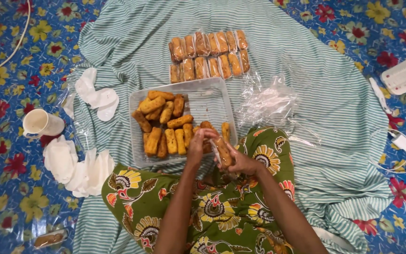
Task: Packaging fried snacks into individual plastic bags
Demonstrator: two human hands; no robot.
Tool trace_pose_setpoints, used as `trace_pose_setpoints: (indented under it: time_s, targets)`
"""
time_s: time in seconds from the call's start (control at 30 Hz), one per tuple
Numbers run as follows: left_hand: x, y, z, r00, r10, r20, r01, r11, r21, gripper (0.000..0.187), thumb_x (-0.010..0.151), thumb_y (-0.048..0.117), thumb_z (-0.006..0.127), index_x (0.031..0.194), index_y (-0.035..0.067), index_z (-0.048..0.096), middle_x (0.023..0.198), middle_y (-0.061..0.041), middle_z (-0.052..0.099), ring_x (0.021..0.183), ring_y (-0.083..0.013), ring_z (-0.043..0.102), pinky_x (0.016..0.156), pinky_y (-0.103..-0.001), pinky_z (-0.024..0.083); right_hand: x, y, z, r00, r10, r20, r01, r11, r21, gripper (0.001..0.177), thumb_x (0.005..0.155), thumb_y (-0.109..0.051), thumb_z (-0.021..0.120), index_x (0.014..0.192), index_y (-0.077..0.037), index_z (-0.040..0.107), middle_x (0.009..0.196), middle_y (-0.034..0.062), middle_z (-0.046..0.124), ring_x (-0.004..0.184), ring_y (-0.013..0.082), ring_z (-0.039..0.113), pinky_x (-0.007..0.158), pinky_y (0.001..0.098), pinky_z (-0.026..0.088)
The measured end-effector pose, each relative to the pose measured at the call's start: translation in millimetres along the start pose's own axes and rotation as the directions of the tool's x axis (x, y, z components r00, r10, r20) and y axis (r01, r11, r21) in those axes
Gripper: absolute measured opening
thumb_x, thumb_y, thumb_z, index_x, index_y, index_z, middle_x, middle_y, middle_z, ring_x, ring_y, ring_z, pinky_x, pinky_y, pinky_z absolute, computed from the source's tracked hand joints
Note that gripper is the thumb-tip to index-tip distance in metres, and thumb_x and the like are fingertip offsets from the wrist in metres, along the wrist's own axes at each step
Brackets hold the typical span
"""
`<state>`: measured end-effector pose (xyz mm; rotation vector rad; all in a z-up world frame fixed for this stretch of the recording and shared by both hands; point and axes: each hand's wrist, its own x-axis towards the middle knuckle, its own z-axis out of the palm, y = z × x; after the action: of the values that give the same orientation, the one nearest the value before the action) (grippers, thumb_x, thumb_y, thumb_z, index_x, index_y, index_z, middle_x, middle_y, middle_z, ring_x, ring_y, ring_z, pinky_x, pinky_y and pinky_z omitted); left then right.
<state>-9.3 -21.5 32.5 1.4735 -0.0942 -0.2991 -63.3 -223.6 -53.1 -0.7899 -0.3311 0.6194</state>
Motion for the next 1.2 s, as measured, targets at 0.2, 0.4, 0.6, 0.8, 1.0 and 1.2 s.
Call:
trace_pose_setpoints:
  time_s: [0.2,0.4,0.6,0.8,1.0,1.2]
  targets:
    - [4,-15,-4,1.0,-0.02,-0.005,0.02,1.0,0.023,0.064,0.11,0.05,0.035,0.098,0.004,0.077,0.125,-0.014,0.063,0.111,-0.0273,0.061,0.094,-0.036,0.054,-1,7,-7,1.0,0.012,0.001,-0.012,1.0,0.022,0.122,0.075,0.024,0.07,0.16,-0.032,0.002,0.132,0.0306,0.052,0.106,0.0407,0.068,0.09,0.0547,0.062]
    - [-6,0,2,0.998,0.017,0.066,-0.024,0.994,0.11,0.066,0.11,0.048,0.03,0.102,0.008,0.081,0.125,-0.014,0.063,0.12,-0.0286,0.055,0.107,-0.038,0.042,-2,-1,0,0.998,0.056,-0.008,-0.056,0.998,-0.013,0.121,0.078,0.019,0.072,0.16,-0.031,0.0,0.133,0.0291,0.053,0.105,0.0381,0.069,0.089,0.0517,0.063]
    - [-9,27,9,0.999,0.022,0.036,-0.024,0.997,0.077,0.063,0.11,0.047,0.031,0.105,0.007,0.079,0.127,-0.014,0.062,0.118,-0.0269,0.055,0.104,-0.038,0.044,-1,12,-11,1.0,0.022,-0.011,-0.022,1.0,0.019,0.124,0.076,0.019,0.074,0.16,-0.035,-0.001,0.133,0.0292,0.052,0.106,0.0387,0.069,0.089,0.0527,0.063]
    - [8,-17,-9,0.999,-0.013,-0.04,0.013,1.0,0.01,0.064,0.11,0.05,0.033,0.1,0.005,0.077,0.127,-0.014,0.062,0.113,-0.0256,0.06,0.096,-0.035,0.052,0,6,-8,1.0,0.03,-0.007,-0.029,0.999,0.021,0.122,0.078,0.02,0.071,0.16,-0.033,-0.002,0.133,0.0306,0.051,0.107,0.0402,0.068,0.092,0.0554,0.061]
    - [0,-4,-1,1.0,-0.028,0.003,0.028,0.994,0.104,0.061,0.109,0.049,0.032,0.105,0.007,0.076,0.127,-0.014,0.065,0.118,-0.0295,0.06,0.102,-0.039,0.05,-2,6,-7,0.999,0.047,-0.003,-0.047,0.999,0.006,0.121,0.077,0.02,0.072,0.16,-0.031,0.0,0.131,0.0313,0.053,0.105,0.0402,0.069,0.089,0.0541,0.063]
    - [-6,7,4,0.997,0.019,0.08,-0.03,0.99,0.137,0.065,0.11,0.047,0.028,0.105,0.008,0.08,0.126,-0.015,0.064,0.121,-0.0318,0.056,0.108,-0.039,0.042,-4,12,-8,0.999,0.029,-0.02,-0.029,1.0,0.003,0.12,0.078,0.02,0.071,0.16,-0.033,0.001,0.133,0.0307,0.053,0.105,0.0409,0.069,0.089,0.0553,0.062]
